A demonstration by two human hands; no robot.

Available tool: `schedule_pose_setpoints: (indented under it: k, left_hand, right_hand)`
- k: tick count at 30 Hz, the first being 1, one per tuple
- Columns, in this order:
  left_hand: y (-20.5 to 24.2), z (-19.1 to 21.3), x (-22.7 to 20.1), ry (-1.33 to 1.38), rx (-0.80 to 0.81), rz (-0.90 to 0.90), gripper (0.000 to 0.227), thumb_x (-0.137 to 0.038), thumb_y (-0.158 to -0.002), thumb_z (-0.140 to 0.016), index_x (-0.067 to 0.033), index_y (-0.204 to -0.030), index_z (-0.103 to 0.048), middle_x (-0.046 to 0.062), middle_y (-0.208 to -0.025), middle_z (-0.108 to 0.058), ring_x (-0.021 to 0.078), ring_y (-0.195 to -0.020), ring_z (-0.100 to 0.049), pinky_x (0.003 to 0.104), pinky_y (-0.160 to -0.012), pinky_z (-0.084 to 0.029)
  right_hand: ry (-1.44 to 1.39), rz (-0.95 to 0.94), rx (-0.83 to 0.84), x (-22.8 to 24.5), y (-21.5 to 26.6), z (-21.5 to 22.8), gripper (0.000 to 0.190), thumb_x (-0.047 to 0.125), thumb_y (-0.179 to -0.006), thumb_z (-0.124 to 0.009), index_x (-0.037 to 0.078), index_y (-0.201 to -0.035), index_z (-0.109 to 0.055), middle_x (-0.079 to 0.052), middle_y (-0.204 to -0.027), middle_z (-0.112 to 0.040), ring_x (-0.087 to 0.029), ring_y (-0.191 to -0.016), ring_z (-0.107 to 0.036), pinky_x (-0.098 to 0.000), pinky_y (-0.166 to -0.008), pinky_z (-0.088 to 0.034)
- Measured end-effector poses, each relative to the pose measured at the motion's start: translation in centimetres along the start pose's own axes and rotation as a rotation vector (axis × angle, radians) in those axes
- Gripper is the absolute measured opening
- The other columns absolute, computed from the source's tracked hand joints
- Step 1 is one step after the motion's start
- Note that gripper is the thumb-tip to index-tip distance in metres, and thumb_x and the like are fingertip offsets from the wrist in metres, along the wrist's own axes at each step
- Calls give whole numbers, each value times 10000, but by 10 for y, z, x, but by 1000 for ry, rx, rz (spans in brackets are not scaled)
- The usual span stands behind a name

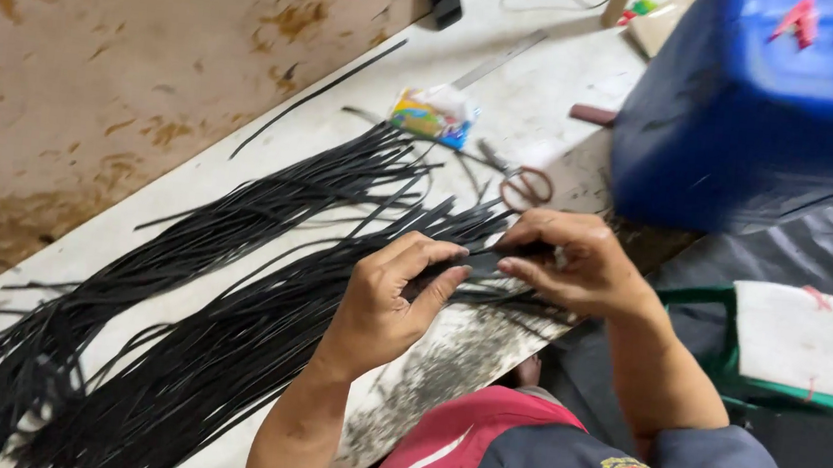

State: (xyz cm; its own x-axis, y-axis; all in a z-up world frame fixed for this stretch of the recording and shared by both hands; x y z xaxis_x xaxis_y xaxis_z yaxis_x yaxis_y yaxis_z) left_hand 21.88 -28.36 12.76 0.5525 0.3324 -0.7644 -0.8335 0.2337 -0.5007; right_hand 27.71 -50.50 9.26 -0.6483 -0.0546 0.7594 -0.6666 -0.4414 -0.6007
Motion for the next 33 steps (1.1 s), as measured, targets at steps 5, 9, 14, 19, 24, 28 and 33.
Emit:
schedule_pose_setpoints:
  k: [5,9,14,19,24,28,33]
  left_hand:
    - [-59,-70,4,7,53,-25,106,-89,-946,-724,-45,-1040,-748,124,-835,-718,296,-694,-712,345,-614,-558]
    - [-89,-114,-1,50,124,-39,90,-89,-945,-723,-42,-1020,-739,133,-788,-694,323,-677,-702,357,-606,-547]
    - [-107,-118,5,7,215,-56,78,-63,-926,-724,-52,-1000,-743,132,-764,-694,348,-662,-694,383,-603,-546]
    - [-129,-135,6,13,333,-51,80,-97,-925,-722,-78,-996,-754,106,-734,-686,289,-628,-677,362,-586,-530]
    - [-152,-162,7,65,424,-180,85,-73,-932,-711,-58,-1010,-742,133,-755,-701,350,-656,-703,396,-600,-555]
    - [-165,-144,27,52,444,-202,84,-65,-926,-707,-75,-993,-756,108,-771,-721,339,-665,-716,394,-612,-565]
    - [-188,-157,33,-25,487,-213,101,-107,-929,-721,-67,-1019,-746,109,-765,-713,285,-654,-698,368,-603,-558]
  right_hand:
    - [-49,-30,-51,-20,11,76,98,17,-859,-780,-45,-933,-760,-168,-735,-690,-251,-565,-601,-335,-527,-487]
    - [-61,-28,-39,-28,23,118,106,-2,-873,-763,-69,-952,-744,-189,-740,-677,-286,-583,-622,-346,-564,-510]
    - [-30,-81,-32,-28,44,167,98,2,-899,-724,-60,-968,-754,-183,-770,-722,-274,-628,-686,-364,-597,-546]
    - [60,-119,-99,-17,54,172,102,3,-920,-698,-55,-984,-753,-188,-786,-724,-278,-665,-711,-381,-630,-561]
    - [221,-64,-136,-6,49,171,106,-36,-914,-699,-43,-1017,-725,-185,-817,-719,-321,-699,-728,-362,-605,-565]
    - [390,-66,-180,7,57,190,87,-6,-930,-699,-33,-1010,-719,-169,-820,-709,-315,-695,-722,-362,-588,-566]
    - [671,-40,-204,4,61,206,99,40,-941,-695,-7,-1028,-701,-134,-825,-690,-304,-686,-707,-349,-572,-573]
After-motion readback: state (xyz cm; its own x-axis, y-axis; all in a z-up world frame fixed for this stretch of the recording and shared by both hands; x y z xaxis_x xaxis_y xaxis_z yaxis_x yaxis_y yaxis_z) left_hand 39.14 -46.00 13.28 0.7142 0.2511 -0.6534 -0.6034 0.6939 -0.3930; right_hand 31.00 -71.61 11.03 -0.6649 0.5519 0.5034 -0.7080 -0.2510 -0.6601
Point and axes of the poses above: each hand's wrist, its own y-axis away from the middle knuckle, its own z-axis out of the back of the hand, x = y × z, the point moved 1 cm from there along -y, towards the middle knuckle
